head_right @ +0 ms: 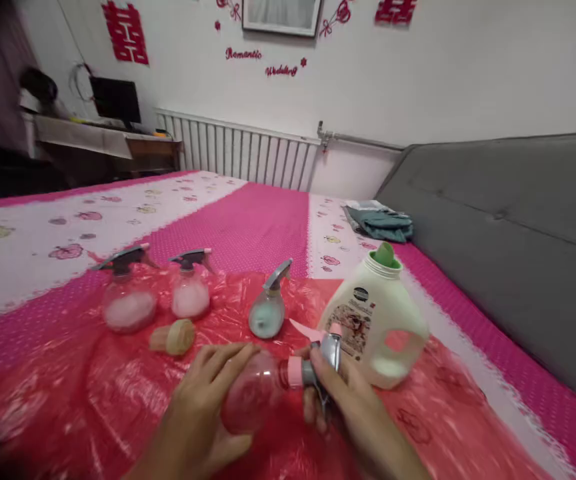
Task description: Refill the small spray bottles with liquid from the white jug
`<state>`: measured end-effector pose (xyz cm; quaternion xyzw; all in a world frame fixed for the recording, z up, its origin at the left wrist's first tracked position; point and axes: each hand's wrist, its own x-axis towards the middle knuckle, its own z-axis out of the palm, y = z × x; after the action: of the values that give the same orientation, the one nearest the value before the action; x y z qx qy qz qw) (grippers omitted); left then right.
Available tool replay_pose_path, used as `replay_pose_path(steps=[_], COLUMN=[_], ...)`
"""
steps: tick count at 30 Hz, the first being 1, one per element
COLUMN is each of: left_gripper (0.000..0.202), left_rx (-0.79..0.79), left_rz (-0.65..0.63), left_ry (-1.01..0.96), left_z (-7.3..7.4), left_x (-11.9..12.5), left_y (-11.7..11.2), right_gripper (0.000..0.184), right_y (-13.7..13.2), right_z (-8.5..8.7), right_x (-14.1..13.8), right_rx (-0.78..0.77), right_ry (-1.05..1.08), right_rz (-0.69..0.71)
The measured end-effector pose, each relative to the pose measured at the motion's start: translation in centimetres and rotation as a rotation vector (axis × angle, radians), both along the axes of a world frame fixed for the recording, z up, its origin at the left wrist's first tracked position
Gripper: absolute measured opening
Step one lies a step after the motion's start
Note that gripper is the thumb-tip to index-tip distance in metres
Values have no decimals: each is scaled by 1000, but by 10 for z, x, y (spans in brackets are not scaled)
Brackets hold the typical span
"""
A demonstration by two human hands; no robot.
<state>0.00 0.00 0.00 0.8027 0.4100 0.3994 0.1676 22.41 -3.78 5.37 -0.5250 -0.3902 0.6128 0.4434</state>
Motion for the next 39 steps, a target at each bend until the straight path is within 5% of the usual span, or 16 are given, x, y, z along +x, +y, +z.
replay_pose_path(steps=[6, 12, 18, 22, 31, 39], left_gripper=[87, 109, 109, 105, 78, 70], left_rx=[-328, -833, -1006, -809, 150, 197], left_rz=[-53, -169, -391, -277, 319, 406], left_ry=[-109, -316, -495, -425, -140, -116], left_z=[-2, -6, -15, -23, -27, -33], left_x=[1, -4, -1, -1, 46, 57], left_y=[2, -10, -10, -12, -24, -28], right_gripper=[79, 85, 68, 75, 72, 81], right_y=[-1, 14, 10, 3, 6, 1], right_z=[-17, -32, -27, -22, -18, -34], right_x=[20, 19, -8, -29, -77, -85], right_rx=[218, 481, 369, 221, 356, 350], right_ry=[-125, -199, 17, 153, 54, 130], right_rz=[191, 23, -62, -209, -570, -574])
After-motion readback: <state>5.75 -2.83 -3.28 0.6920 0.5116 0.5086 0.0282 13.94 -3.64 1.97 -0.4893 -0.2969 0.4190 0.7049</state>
